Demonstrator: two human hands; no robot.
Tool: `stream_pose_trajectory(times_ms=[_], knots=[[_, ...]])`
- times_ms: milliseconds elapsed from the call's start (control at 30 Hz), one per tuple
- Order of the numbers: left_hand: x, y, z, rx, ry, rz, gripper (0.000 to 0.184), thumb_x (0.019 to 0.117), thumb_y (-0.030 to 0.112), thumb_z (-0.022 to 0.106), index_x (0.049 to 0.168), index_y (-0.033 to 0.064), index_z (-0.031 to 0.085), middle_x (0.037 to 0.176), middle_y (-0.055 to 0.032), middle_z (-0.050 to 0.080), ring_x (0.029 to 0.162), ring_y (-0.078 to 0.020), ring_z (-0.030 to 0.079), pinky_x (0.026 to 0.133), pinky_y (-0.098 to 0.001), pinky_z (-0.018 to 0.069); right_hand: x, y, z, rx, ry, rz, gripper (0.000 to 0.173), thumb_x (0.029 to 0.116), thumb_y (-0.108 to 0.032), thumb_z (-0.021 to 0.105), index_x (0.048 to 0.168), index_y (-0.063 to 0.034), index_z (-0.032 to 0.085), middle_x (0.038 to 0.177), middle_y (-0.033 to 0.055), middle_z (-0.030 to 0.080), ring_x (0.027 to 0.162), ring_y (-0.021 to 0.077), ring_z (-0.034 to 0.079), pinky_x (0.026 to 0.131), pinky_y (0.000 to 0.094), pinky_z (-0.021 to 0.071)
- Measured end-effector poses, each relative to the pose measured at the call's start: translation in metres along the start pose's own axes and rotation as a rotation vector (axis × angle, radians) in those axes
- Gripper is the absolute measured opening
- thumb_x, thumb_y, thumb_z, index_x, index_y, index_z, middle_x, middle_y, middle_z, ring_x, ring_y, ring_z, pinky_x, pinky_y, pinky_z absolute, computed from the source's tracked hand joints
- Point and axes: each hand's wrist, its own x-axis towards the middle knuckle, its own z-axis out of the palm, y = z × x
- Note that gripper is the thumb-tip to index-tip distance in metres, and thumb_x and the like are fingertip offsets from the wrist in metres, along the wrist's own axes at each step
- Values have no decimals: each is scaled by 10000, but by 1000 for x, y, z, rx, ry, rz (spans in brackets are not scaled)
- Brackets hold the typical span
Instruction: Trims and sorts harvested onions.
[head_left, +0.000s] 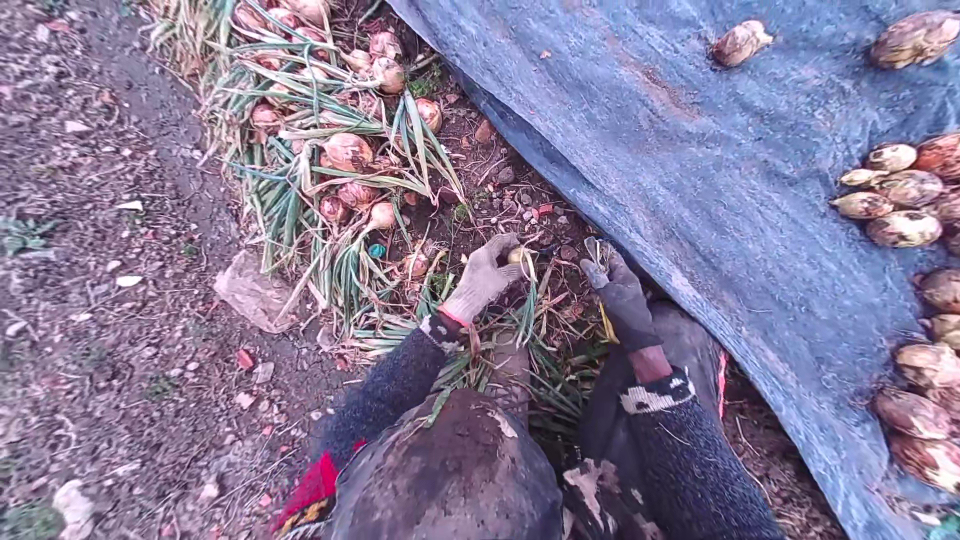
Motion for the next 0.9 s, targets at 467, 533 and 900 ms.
stream_pose_trajectory(times_ms=[467,533,900], knots=[[-76,34,-10,195,62,-24,325,851,362,784,1083,138,747,1106,-6,724,1006,-103,681,903,-349,584,-55,-9,58,408,-405,75,577,1050,-578,391,1180,-67,625,648,10,578,507,130,554,475,316,526],[-76,5,-37,439,219,-168,350,862,389,737,1120,151,743,1123,-37,719,1028,-161,685,910,-414,576,-66,-14,54,544,-438,255,620,1054,-598,328,1363,-122,578,594,3,512,427,126,506,388,308,496],[-81,61,-146,-209,315,175,549,910,291,776,1374,65,591,1284,-113,686,1097,-240,702,914,-420,626,-97,-29,84,-521,-1277,-212,611,931,-555,606,1480,-296,536,1203,156,700,1098,336,669,930,652,492]])
